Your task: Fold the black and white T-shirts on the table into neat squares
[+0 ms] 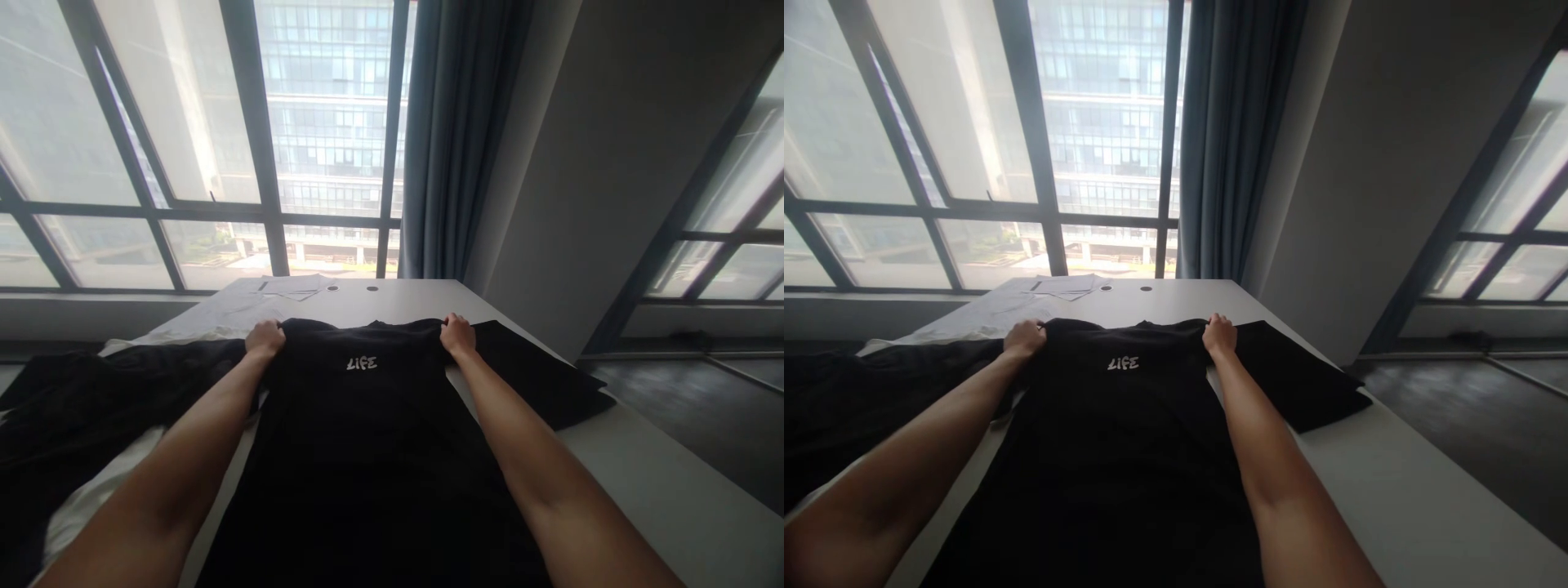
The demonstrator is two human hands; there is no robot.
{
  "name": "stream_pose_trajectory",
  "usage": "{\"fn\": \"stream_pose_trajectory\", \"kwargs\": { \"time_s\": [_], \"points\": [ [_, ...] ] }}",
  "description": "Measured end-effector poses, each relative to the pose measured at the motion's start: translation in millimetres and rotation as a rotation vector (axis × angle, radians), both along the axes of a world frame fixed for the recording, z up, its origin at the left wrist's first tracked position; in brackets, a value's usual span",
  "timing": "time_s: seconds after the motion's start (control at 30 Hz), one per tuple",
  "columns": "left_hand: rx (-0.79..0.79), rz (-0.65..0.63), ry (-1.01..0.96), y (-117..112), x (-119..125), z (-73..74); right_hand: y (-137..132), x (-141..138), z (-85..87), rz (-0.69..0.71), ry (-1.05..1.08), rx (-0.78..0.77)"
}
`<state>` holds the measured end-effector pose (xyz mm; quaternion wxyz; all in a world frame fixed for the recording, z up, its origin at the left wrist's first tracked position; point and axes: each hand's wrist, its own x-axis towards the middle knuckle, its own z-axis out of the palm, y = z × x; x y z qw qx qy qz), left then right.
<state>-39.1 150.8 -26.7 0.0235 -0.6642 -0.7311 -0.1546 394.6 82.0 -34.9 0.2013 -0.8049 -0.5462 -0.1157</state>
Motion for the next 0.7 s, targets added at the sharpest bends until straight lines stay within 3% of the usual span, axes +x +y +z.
{"fn": "stream_pose_trajectory", "kwargs": {
  "time_s": [0.13, 0.23, 0.33, 0.43, 0.57, 0.7],
  "points": [
    [-0.036, -0.172, 0.191, -19, 23, -10.6, -9, -38, -0.6, 0.178, -0.145, -0.057],
    [-0.156, -0.358, 0.240, -39, 49, -16.3, -19, -75, 0.2, 0.347, -0.109, -0.244],
    [-0.331, -0.349, 0.265, -56, 71, -18.9, -25, -105, -5.0, 0.374, -0.009, -0.537],
    [-0.450, -0.291, 0.252, -61, 77, -21.8, -23, -117, -14.6, 0.323, 0.085, -0.692],
    [-0.522, -0.319, 0.158, -42, 68, -27.9, -8, -112, -23.0, 0.329, 0.174, -0.723],
    [-0.336, -0.422, 0.123, -27, 57, -33.0, 3, -98, -26.7, 0.405, 0.166, -0.571]
  ]
}}
